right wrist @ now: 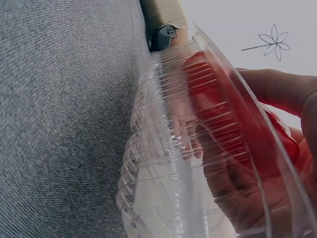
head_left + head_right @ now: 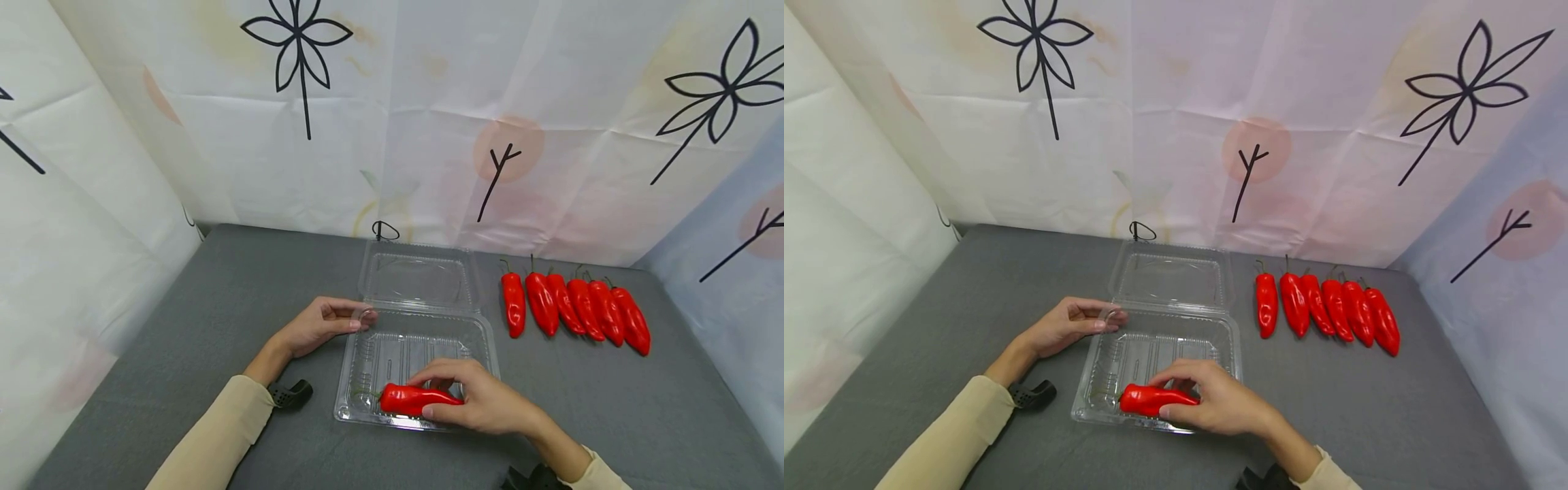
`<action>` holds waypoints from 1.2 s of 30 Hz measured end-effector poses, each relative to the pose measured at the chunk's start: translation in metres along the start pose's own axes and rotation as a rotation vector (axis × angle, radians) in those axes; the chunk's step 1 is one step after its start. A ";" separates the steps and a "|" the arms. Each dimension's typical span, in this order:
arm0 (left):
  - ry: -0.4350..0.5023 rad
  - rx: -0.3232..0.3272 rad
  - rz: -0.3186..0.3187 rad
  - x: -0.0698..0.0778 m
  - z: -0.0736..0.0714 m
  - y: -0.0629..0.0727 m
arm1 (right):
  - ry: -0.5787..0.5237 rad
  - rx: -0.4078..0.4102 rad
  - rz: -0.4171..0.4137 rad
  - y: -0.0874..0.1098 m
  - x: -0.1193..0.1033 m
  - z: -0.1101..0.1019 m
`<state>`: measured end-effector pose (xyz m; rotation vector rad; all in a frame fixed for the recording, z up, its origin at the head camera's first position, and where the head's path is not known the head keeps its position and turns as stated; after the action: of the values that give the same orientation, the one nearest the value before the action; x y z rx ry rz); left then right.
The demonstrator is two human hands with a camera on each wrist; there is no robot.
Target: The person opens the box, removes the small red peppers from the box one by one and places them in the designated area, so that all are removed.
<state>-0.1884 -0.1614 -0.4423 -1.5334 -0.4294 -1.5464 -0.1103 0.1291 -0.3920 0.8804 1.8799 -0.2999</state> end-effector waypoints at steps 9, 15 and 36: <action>0.005 0.007 0.000 0.001 0.000 0.000 | -0.063 0.097 -0.046 0.005 -0.008 -0.009; 0.018 0.013 0.009 0.001 0.000 0.000 | -0.078 0.168 -0.079 0.010 -0.013 -0.018; 0.047 0.003 0.032 0.000 0.000 0.000 | 0.030 0.409 -0.024 0.044 -0.002 -0.078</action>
<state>-0.1885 -0.1617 -0.4427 -1.4922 -0.3788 -1.5535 -0.1326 0.2026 -0.3455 1.1384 1.8890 -0.7068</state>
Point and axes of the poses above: each hand's wrist, its own y-axis away from the middle knuckle, its own z-axis out of the palm, x = y × z, the point moved 3 cm from there along -y, towards the middle knuckle, and after that the axes turned 14 degrees about z, right-handed, at the moved point
